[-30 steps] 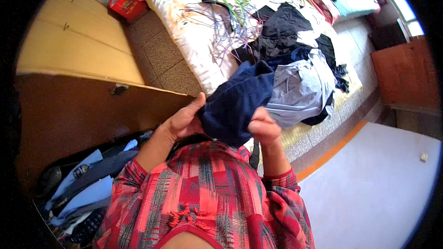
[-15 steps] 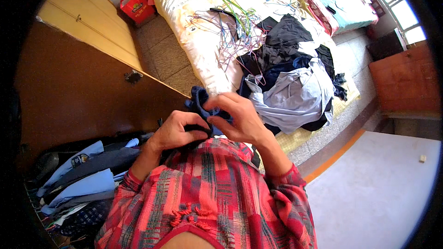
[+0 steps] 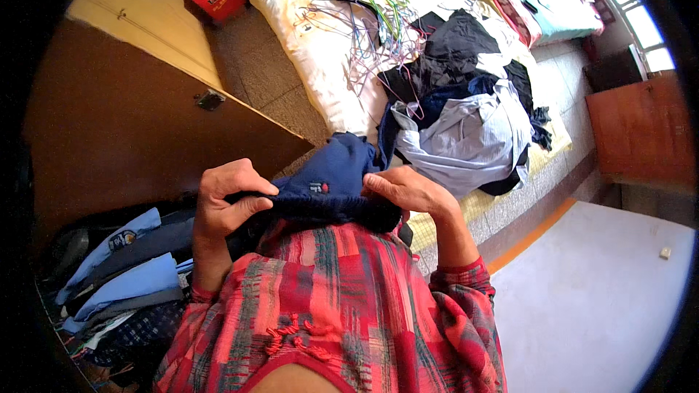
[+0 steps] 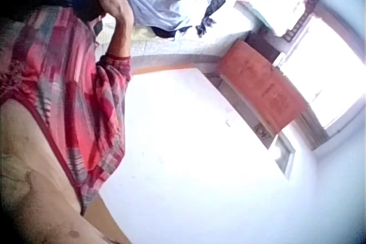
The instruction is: The person picks up clothing items from a pile on a bed, places them onto plastic and wire hangers, and hangs each item onto a wooden rod inside a closet.
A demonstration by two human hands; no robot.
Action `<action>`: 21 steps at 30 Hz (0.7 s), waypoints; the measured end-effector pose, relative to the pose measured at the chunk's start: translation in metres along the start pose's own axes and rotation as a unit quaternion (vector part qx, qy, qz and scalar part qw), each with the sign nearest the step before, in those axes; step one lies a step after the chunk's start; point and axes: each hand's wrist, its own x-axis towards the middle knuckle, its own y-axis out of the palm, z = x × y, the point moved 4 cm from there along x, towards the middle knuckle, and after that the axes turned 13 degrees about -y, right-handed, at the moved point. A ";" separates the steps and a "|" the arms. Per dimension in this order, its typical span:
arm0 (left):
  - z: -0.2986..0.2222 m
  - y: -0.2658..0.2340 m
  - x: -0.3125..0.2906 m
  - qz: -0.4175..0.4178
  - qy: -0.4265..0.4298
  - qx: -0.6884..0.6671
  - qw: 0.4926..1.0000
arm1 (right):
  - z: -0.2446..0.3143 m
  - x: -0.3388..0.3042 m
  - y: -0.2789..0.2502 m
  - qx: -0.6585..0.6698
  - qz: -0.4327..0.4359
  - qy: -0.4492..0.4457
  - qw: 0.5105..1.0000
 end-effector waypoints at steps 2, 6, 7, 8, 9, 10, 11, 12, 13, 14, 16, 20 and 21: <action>0.001 0.004 -0.001 0.008 0.018 0.011 1.000 | 0.000 -0.006 0.005 -0.098 0.037 -0.124 0.987; 0.011 0.001 0.002 -0.055 -0.050 -0.025 0.997 | -0.049 -0.004 0.004 -0.260 -0.086 -0.160 0.949; 0.010 0.001 0.005 -0.040 -0.055 -0.046 0.997 | -0.054 -0.002 -0.001 -0.285 -0.177 -0.082 0.938; 0.007 0.000 0.007 -0.031 -0.061 -0.065 0.996 | -0.064 0.000 -0.006 -0.278 -0.279 -0.078 0.916; -0.001 0.003 0.010 0.001 -0.055 -0.048 0.997 | -0.069 -0.001 -0.008 -0.287 -0.343 -0.082 0.891; -0.002 0.005 0.010 -0.003 -0.055 -0.047 0.997 | -0.066 -0.001 -0.010 -0.295 -0.401 -0.090 0.862; -0.001 0.009 0.011 0.001 -0.062 -0.023 0.998 | -0.066 -0.002 -0.017 -0.300 -0.423 -0.072 0.852; -0.002 0.013 0.011 0.005 -0.068 0.001 0.998 | -0.074 -0.006 -0.027 -0.228 -0.436 -0.116 0.863; 0.002 0.012 0.013 -0.029 -0.086 0.034 0.995 | -0.068 -0.016 -0.040 -0.045 -0.427 -0.116 0.896; 0.010 0.010 0.018 -0.043 -0.083 0.037 0.995 | -0.049 -0.030 -0.048 0.137 -0.399 -0.110 0.900; 0.022 0.009 0.028 -0.076 -0.001 0.140 0.987 | -0.002 -0.069 -0.068 0.043 -0.492 -0.353 0.795; 0.014 0.010 0.029 -0.064 0.011 0.171 0.983 | 0.096 -0.141 -0.033 -0.286 -0.628 -0.552 0.468; 0.006 0.007 0.030 -0.072 0.008 0.174 0.982 | 0.124 -0.137 -0.013 -0.372 -0.668 -0.525 0.374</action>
